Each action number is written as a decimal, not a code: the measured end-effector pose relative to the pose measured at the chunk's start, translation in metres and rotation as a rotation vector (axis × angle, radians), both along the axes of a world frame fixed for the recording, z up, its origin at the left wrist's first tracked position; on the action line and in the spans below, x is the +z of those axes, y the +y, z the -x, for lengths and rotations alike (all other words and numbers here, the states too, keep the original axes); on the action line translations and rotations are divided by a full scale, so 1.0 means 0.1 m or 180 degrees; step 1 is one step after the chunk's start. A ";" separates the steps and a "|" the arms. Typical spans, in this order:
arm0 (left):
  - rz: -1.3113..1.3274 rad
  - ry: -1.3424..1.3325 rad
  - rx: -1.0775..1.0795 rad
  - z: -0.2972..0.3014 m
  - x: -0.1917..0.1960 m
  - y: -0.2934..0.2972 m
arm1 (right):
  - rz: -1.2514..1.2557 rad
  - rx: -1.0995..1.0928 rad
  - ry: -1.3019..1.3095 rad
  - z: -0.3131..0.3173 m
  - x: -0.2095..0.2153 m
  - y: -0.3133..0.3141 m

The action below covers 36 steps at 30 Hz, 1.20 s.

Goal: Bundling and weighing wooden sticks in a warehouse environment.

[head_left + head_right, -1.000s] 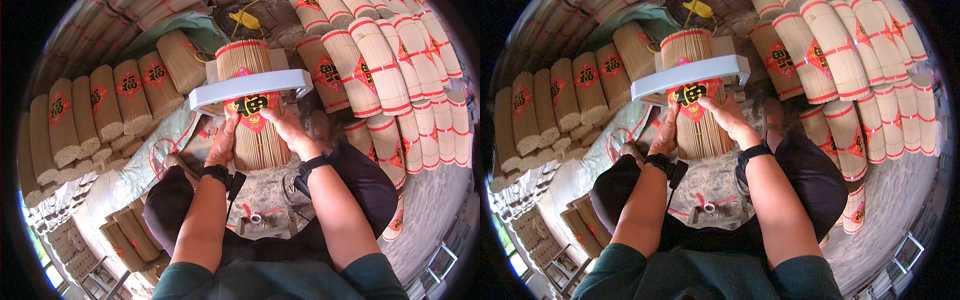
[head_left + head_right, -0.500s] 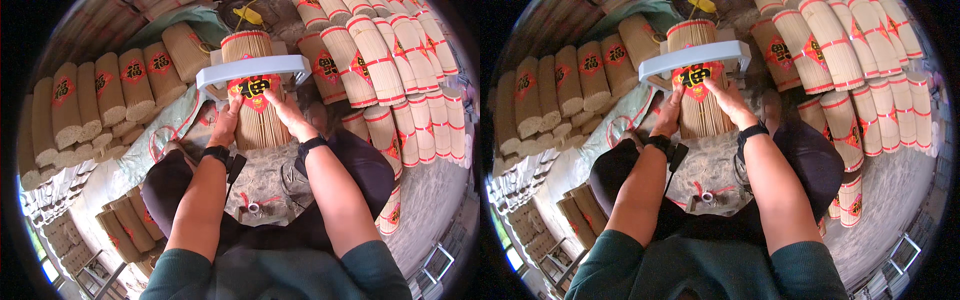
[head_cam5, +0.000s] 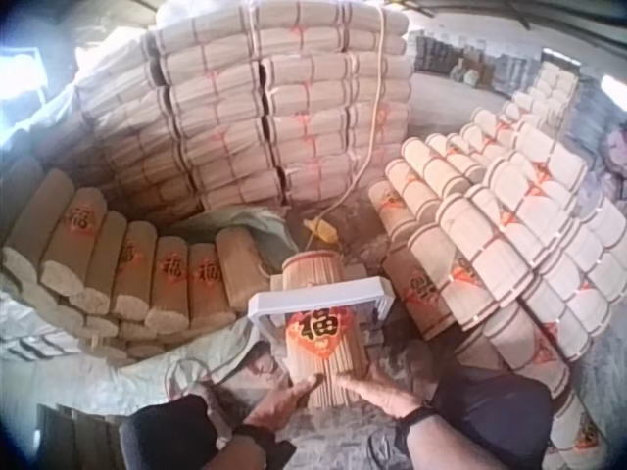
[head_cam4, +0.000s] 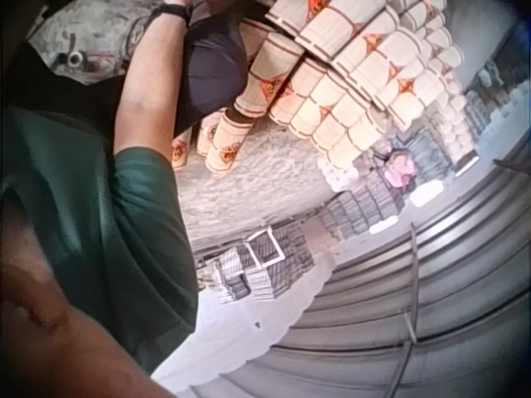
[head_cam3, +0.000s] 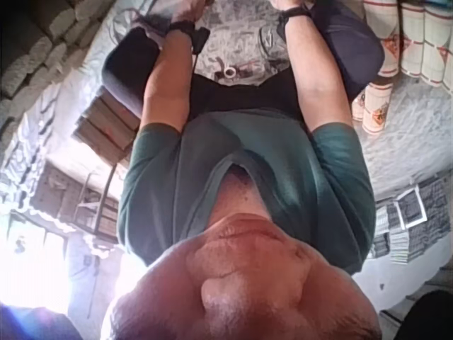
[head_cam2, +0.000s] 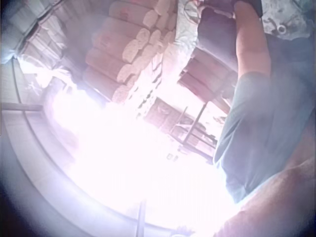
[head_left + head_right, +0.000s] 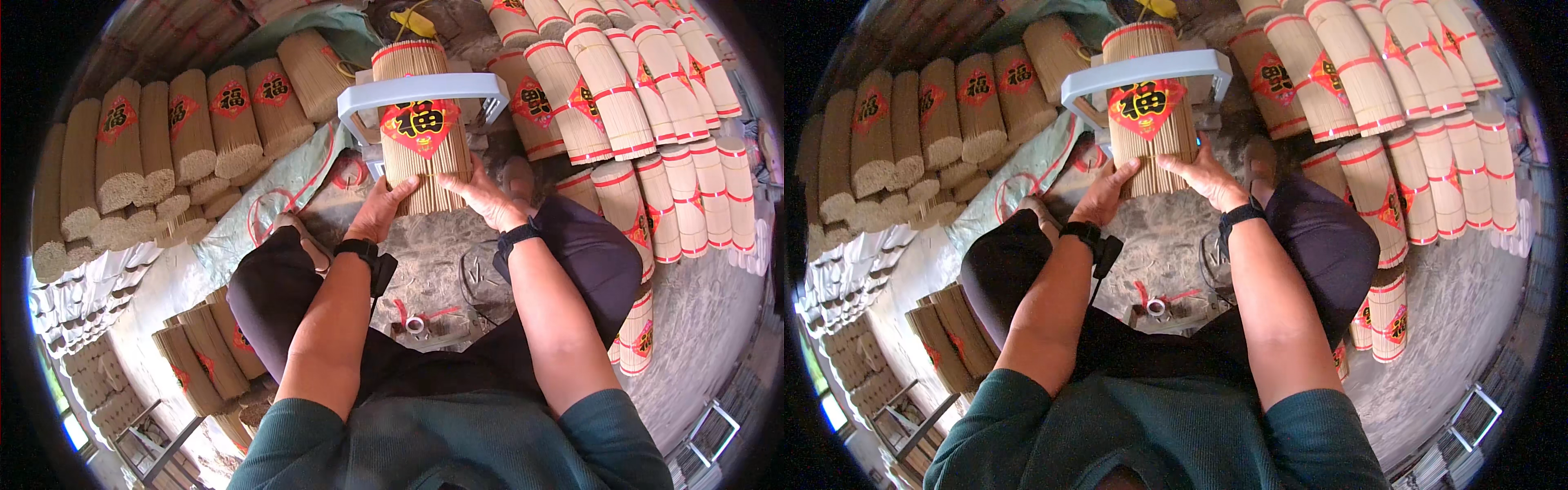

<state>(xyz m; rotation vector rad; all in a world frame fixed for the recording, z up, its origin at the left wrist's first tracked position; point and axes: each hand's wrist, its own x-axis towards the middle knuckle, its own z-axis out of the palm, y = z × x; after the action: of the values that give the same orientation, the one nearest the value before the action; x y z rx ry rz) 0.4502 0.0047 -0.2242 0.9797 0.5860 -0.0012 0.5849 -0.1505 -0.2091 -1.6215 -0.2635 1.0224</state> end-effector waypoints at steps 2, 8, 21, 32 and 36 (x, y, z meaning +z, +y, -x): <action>-0.0050 -0.0073 -0.0010 -0.02 -0.03 0.03 | -0.0083 -0.0025 0.0030 0.00 0.04 0.04; 0.0187 -0.0038 -0.0001 -0.15 0.00 0.07 | -0.0503 0.0208 0.0091 -0.19 -0.21 0.06; 0.0148 -0.0260 -0.0086 -0.18 0.10 0.08 | -0.0583 0.0269 0.0249 -0.22 -0.08 0.07; 0.0109 -0.0185 0.0207 -0.24 -0.13 0.22 | -0.0301 0.0113 0.0270 -0.38 -0.10 0.20; 0.0367 -0.0199 0.0253 -0.27 -0.22 0.24 | -0.0237 -0.0200 0.0374 -0.35 -0.08 0.28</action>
<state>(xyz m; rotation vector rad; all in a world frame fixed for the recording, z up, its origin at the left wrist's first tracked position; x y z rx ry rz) 0.4771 0.0288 -0.2457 0.8412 0.5608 0.0655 0.6197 -0.1221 -0.2171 -1.4879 -0.1687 1.0438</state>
